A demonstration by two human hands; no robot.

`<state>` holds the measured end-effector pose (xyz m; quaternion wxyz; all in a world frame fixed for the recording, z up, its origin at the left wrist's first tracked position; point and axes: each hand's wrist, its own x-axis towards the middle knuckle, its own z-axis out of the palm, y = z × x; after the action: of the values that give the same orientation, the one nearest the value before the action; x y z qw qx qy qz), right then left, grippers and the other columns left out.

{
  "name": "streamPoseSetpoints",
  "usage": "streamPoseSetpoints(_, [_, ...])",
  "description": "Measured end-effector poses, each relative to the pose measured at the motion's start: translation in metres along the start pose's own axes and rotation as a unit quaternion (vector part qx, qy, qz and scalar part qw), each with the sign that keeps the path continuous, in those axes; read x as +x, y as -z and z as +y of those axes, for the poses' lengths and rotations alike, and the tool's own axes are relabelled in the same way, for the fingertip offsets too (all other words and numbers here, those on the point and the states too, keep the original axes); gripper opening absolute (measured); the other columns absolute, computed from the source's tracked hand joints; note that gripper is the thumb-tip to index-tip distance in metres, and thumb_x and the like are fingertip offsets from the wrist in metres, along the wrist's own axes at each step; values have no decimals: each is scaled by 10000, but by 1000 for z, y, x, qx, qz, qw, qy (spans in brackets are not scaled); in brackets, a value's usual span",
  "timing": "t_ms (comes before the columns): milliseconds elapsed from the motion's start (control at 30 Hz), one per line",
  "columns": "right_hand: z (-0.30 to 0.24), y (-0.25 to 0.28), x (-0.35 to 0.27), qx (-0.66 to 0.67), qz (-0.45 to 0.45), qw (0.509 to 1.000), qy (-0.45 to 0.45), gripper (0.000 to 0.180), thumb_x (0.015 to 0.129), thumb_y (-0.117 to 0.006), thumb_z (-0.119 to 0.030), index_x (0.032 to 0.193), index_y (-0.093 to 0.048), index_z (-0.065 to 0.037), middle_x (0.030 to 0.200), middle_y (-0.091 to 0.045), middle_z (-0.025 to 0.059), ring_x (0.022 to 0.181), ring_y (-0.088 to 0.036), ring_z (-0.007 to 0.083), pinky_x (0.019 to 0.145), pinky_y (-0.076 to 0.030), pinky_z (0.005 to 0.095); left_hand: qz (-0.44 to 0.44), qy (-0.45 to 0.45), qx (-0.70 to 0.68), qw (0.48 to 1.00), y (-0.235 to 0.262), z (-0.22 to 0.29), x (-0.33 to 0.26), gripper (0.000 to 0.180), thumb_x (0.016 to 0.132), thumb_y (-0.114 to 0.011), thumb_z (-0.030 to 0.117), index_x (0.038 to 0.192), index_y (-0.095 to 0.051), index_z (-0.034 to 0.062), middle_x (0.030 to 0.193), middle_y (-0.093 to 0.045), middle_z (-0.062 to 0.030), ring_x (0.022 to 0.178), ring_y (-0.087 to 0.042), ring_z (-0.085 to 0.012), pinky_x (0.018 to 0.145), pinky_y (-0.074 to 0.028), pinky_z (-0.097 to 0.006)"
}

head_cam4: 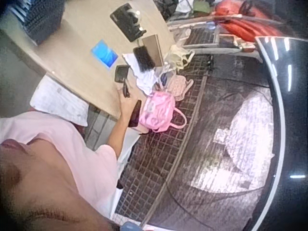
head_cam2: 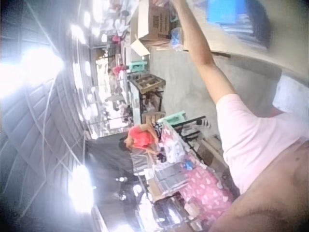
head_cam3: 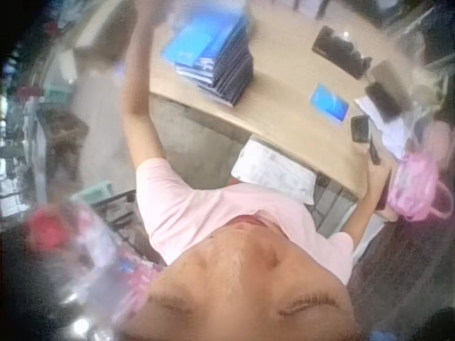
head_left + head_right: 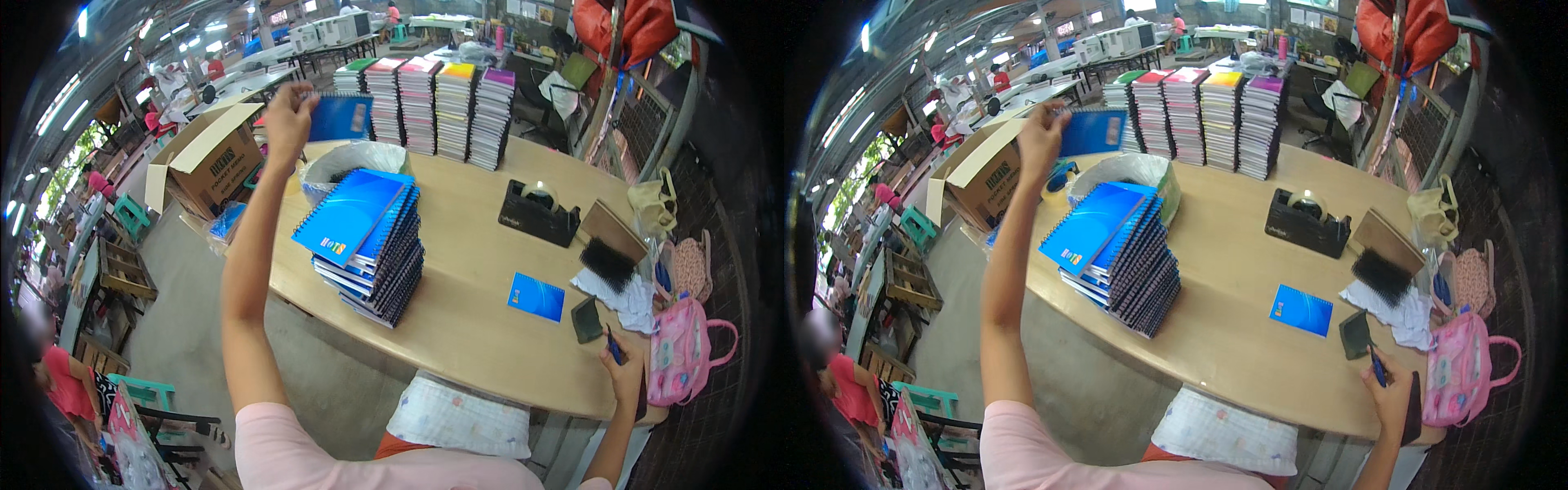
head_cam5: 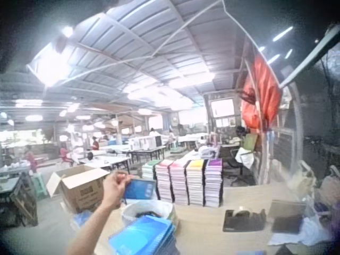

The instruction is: The person trims the ends of spiral bindings on small notebooks using shears, then stacks the finished notebooks onto a large pile on the table.

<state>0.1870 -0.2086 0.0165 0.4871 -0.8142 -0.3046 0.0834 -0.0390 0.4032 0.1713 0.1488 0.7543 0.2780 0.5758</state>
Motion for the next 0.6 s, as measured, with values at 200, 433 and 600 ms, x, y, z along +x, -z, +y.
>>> streamPoseSetpoints(200, [-14, -20, 6, -15, -39, 998, 56, 437, 762, -793, -115, 1176, -693, -19, 822, -599, 26, 742, -549, 108, 676, -433, 252, -72, -406, 165, 896, 90, 184, -65, 229, 875, -695, 27, 1101, -705, 66, 950, -746, -110, 793, -732, -240, 677, -568, -321])
streamPoseSetpoints(433, [0, -23, -26, -46, -22, 993, 104, 449, 716, -823, -79, 1140, -702, -2, 896, -661, 101, 782, -625, 161, 714, -479, 274, -245, -345, 111, 899, 97, 139, -145, 320, 822, -685, -69, 1125, -688, 31, 1137, -704, -166, 962, -716, -292, 827, -578, -338])
streamPoseSetpoints(600, [60, -33, -34, -264, -35, 952, 148, 608, 649, -859, -314, 1171, -687, -53, 975, -598, 122, 957, -562, 313, 869, -465, 428, -204, -255, -43, 944, 75, 191, -204, 406, 790, -783, 148, 1154, -655, 21, 1265, -640, -177, 1203, -599, -330, 998, -481, -406])
